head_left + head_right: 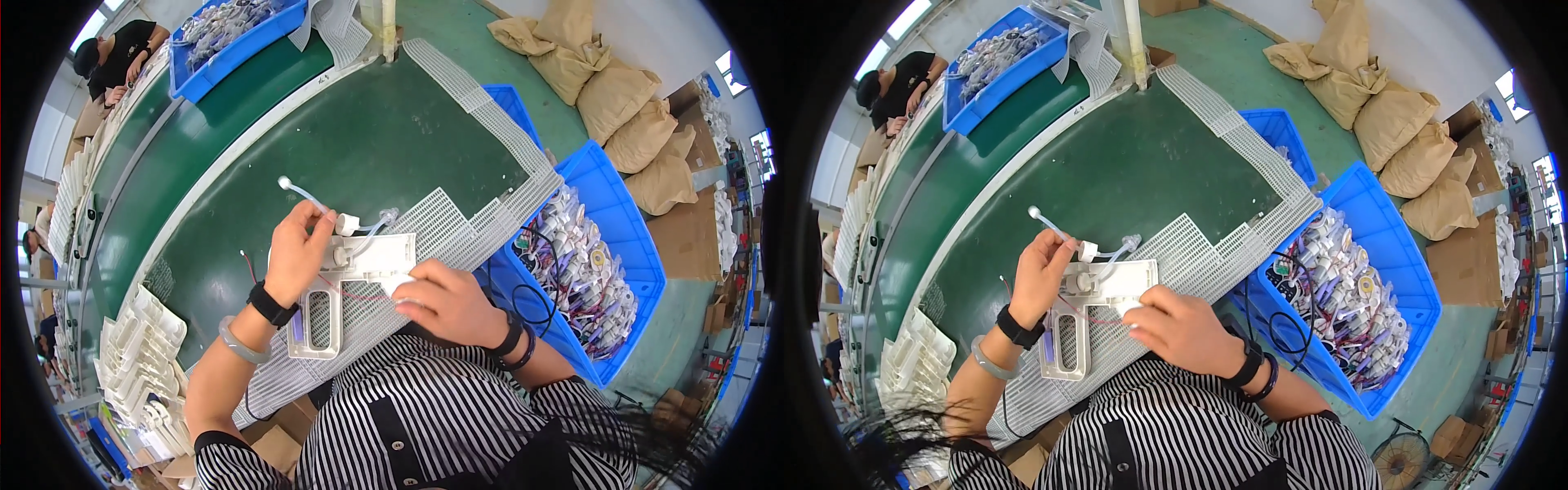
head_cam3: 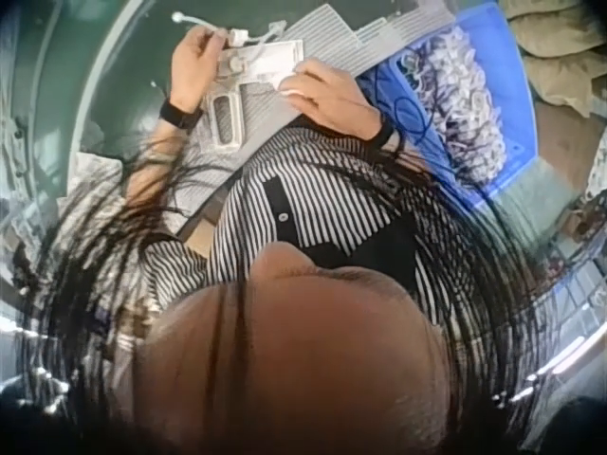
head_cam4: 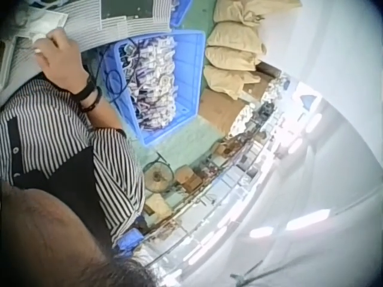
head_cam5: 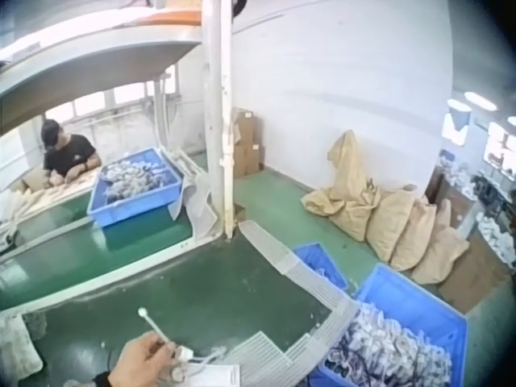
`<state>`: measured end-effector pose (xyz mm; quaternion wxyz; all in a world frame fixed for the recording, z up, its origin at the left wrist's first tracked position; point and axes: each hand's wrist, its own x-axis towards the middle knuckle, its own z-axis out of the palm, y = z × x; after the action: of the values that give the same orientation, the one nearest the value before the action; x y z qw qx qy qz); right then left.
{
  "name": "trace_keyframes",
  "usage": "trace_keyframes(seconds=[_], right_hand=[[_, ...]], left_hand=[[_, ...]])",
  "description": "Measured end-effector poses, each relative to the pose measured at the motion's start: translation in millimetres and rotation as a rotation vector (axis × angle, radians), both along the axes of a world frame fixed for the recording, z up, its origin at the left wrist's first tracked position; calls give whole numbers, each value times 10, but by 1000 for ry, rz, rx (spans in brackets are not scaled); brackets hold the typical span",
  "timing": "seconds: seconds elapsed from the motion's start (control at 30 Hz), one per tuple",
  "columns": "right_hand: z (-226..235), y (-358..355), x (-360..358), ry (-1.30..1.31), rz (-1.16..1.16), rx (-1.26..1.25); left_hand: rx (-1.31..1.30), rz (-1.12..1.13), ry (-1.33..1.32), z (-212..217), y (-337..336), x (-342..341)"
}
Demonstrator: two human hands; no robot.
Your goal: Assemble internal components into white plastic toy gun housings on a factory production line.
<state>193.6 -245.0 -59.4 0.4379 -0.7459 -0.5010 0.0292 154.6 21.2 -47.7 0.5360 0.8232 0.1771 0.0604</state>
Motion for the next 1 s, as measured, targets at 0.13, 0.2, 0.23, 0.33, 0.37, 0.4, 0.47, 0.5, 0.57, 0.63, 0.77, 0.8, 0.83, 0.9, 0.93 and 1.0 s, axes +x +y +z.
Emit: trace_keyframes(seconds=[0.13,0.2,0.23,0.33,0.37,0.4,0.47,0.5,0.57,0.63,0.77,0.8,0.83,0.9,0.93,1.0], right_hand=[[-91,24,159,326,-142,-101],[-177,2,211,331,-144,-138],[-213,10,212,320,-146,-140],[-187,30,195,304,-180,-187],[-146,37,177,295,-213,-231],[-95,50,143,300,-215,-235],[-22,87,89,256,-260,-327],[-49,103,66,256,-261,-329],[-124,158,47,151,-263,-342],[-92,257,148,109,-218,-380],[-7,543,484,-5,-70,-481],[8,636,553,-22,-11,-510],[-48,748,616,-45,-4,-490],[-70,832,699,-64,25,-440],[-83,860,717,-77,20,-380],[47,937,690,-64,16,-417]], left_hand=[[676,-80,-1,128,18,125],[863,-213,-83,277,-58,210],[790,-341,-115,282,-47,218],[801,-561,-304,228,-171,306],[797,-683,-170,172,-156,306],[792,-686,-168,144,-142,306],[768,-788,44,103,-117,341],[765,-790,44,96,-95,340],[609,-713,142,91,-32,329],[630,-656,146,63,17,272],[659,-533,201,65,131,147],[652,-515,216,58,176,107],[653,-493,204,55,241,89],[641,-454,54,-60,371,66],[638,-435,65,-40,415,90],[597,-418,103,19,449,122]])
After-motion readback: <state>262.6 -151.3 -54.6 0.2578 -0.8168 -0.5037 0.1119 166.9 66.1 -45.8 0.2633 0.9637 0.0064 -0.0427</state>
